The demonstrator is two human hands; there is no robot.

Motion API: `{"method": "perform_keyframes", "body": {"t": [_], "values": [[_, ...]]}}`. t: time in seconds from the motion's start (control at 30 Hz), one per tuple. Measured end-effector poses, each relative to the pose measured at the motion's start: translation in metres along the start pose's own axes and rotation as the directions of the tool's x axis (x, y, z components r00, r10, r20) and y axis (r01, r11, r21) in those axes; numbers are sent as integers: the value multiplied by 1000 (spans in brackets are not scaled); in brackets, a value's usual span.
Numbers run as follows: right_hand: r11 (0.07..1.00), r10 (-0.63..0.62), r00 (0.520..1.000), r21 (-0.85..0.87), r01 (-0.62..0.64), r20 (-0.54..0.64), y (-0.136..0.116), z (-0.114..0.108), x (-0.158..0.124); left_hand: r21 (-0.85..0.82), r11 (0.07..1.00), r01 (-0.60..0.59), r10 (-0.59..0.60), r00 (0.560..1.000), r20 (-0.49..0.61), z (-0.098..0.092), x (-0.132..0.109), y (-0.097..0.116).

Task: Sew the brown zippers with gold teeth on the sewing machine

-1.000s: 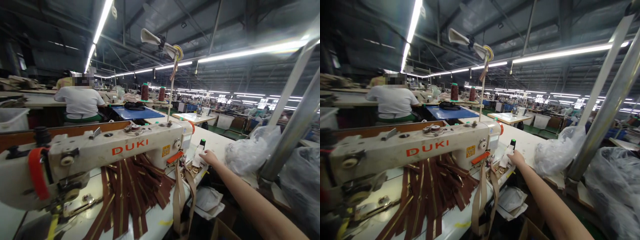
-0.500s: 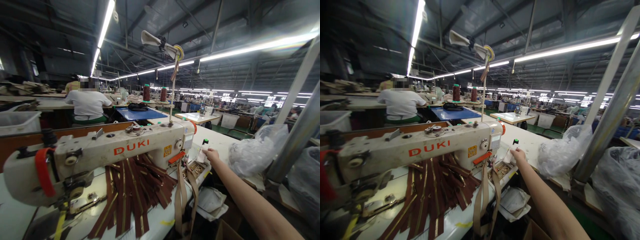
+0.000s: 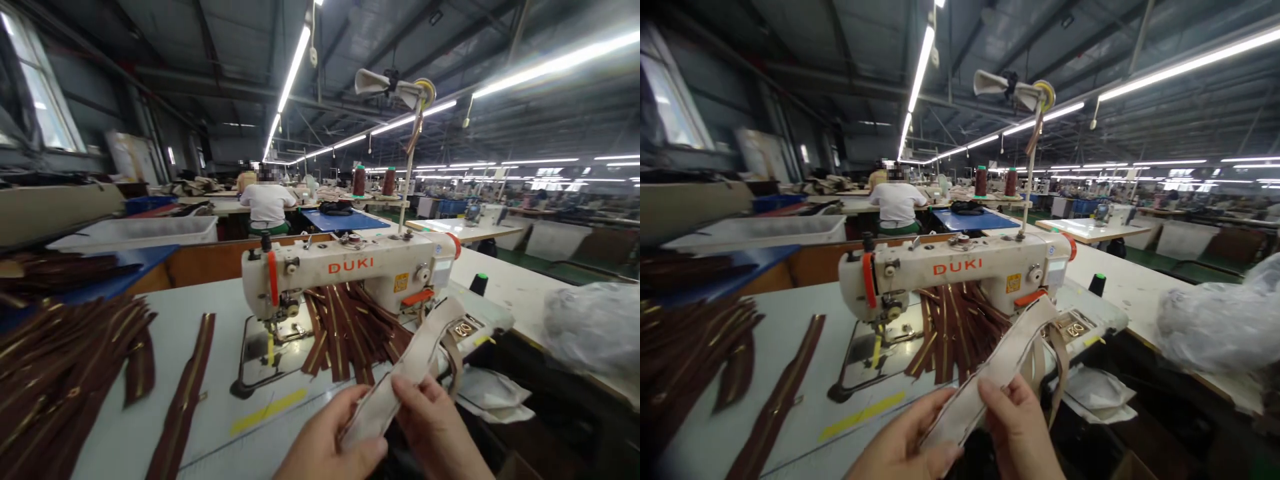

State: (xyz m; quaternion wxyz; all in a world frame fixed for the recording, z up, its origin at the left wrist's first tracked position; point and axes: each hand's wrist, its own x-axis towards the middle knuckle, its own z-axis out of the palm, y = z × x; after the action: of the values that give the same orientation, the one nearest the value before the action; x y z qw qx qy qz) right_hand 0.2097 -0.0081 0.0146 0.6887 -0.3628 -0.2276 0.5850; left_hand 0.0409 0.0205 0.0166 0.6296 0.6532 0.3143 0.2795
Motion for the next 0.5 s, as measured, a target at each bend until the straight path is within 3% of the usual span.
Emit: {"method": "perform_keyframes", "body": {"t": [0.1, 0.27, 0.4, 0.5], "values": [[994, 105, 992, -3, -105, 74, 17, 13, -7, 58, 992, 114, -108, 989, -97, -19, -13, 4], [983, 143, 989, -126, -136, 46, 4, 19, 2, 248, 925, 288, -247, 951, -183, -77, -66, 2], [910, 130, 982, -410, -64, 135, 9, 19, 17, 292, 852, 434, -362, 892, -270, -110, -91, 15], [778, 121, 959, -625, 68, 255, 26, 20, 23, 409, 803, 433, -283, 882, -376, -131, -92, 34]]}}
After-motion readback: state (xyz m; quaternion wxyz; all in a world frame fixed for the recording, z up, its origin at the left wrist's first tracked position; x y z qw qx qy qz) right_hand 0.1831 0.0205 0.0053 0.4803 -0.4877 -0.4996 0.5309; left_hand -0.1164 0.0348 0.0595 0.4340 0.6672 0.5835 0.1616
